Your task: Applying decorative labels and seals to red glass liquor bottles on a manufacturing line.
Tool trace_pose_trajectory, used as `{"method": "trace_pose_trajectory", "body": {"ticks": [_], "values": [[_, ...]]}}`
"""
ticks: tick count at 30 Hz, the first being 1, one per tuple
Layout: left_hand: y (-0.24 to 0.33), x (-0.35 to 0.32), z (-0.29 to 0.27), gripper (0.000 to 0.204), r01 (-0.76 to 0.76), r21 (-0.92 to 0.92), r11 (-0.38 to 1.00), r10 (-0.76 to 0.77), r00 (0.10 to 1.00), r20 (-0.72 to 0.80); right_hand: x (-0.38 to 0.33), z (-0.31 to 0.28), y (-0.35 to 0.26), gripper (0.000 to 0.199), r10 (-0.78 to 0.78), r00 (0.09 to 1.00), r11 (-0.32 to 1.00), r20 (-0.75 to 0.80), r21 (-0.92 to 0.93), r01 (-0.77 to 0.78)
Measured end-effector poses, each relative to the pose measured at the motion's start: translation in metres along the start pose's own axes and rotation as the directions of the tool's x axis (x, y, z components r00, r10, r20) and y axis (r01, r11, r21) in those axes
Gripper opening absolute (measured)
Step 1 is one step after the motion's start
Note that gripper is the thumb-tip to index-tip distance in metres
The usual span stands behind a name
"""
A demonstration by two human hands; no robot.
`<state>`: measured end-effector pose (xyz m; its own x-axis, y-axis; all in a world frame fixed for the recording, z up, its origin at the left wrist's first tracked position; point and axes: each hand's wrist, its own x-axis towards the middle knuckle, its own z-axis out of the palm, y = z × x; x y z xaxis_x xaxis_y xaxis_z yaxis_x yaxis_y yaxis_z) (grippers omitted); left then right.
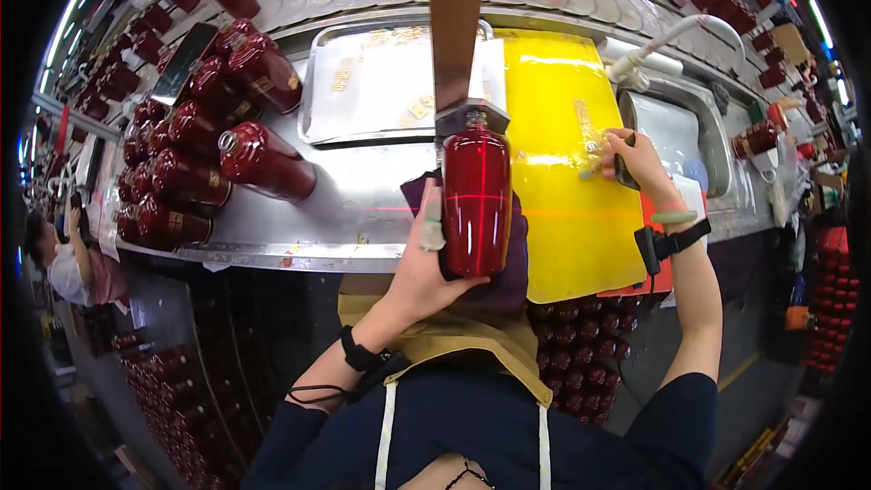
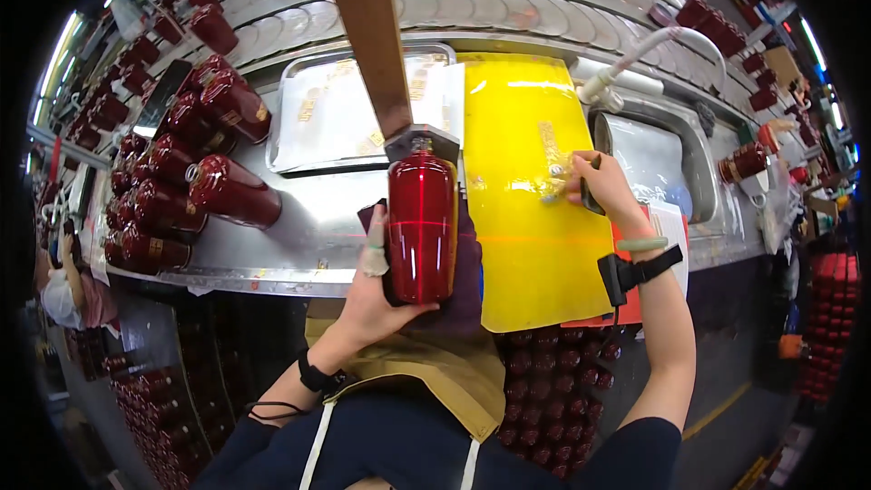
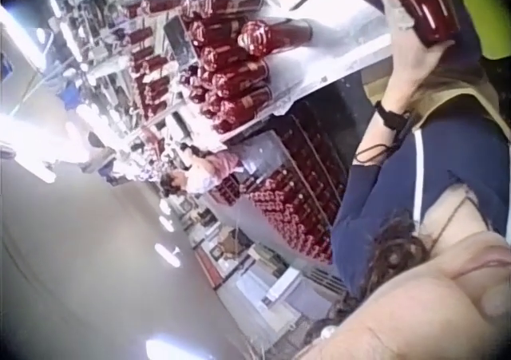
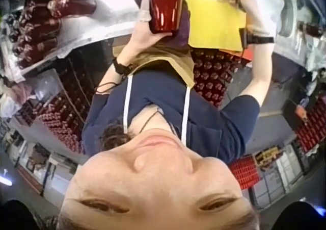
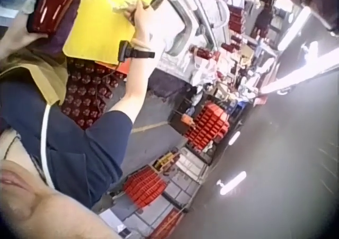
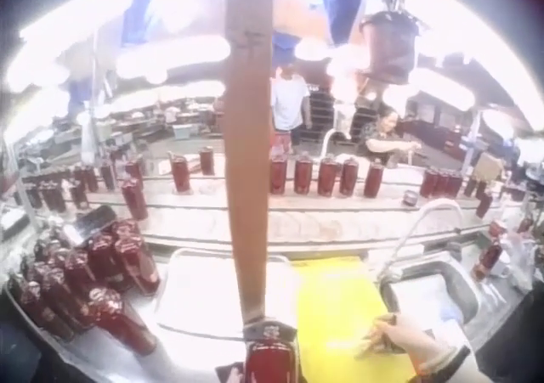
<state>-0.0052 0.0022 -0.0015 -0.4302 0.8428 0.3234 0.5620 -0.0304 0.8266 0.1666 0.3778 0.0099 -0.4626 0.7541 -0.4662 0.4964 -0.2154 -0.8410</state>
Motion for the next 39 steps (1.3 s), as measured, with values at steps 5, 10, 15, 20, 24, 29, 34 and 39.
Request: {"method": "trace_pose_trajectory", "body": {"ticks": [5,10,15,20,24,29,34,39], "values": [[0.008,0.004,-0.001,0.121,0.002,0.006,1.0,-0.002,0.999,0.041,-0.004,-0.012,-0.01,0.033,-0.58,0.815,0.335,-0.008,-0.914,0.229],[0.026,0.017,0.003,0.103,0.024,-0.129,0.991,-0.033,0.997,-0.065,-0.012,0.023,-0.049,0.028,-0.671,0.738,0.517,0.07,-0.668,0.534],[0.029,0.02,0.0,0.102,-0.025,-0.131,0.991,0.029,0.999,0.035,0.029,0.117,-0.104,0.024,-0.755,0.483,0.351,0.444,-0.349,0.869],[0.027,0.019,-0.005,0.113,-0.027,-0.012,1.0,0.027,0.999,-0.018,0.099,0.198,-0.133,0.024,-0.556,0.302,0.181,0.775,-0.241,0.953],[0.031,0.025,-0.008,0.104,0.149,-0.24,0.959,-0.151,0.988,0.007,0.135,0.231,-0.126,0.034,-0.369,0.231,0.263,0.9,-0.137,0.955],[0.031,0.028,-0.01,0.102,0.154,-0.162,0.975,-0.157,0.988,-0.006,0.142,0.244,-0.118,0.031,-0.158,0.109,0.205,0.981,-0.075,0.976],[0.033,0.022,-0.006,0.102,0.148,-0.128,0.981,-0.153,0.988,-0.027,0.115,0.244,-0.126,0.033,-0.21,0.345,0.442,0.915,-0.227,0.868],[0.033,0.016,-0.003,0.094,0.046,0.05,0.998,-0.04,0.992,-0.121,0.097,0.246,-0.132,0.032,-0.214,0.334,0.326,0.918,-0.255,0.91]]}}
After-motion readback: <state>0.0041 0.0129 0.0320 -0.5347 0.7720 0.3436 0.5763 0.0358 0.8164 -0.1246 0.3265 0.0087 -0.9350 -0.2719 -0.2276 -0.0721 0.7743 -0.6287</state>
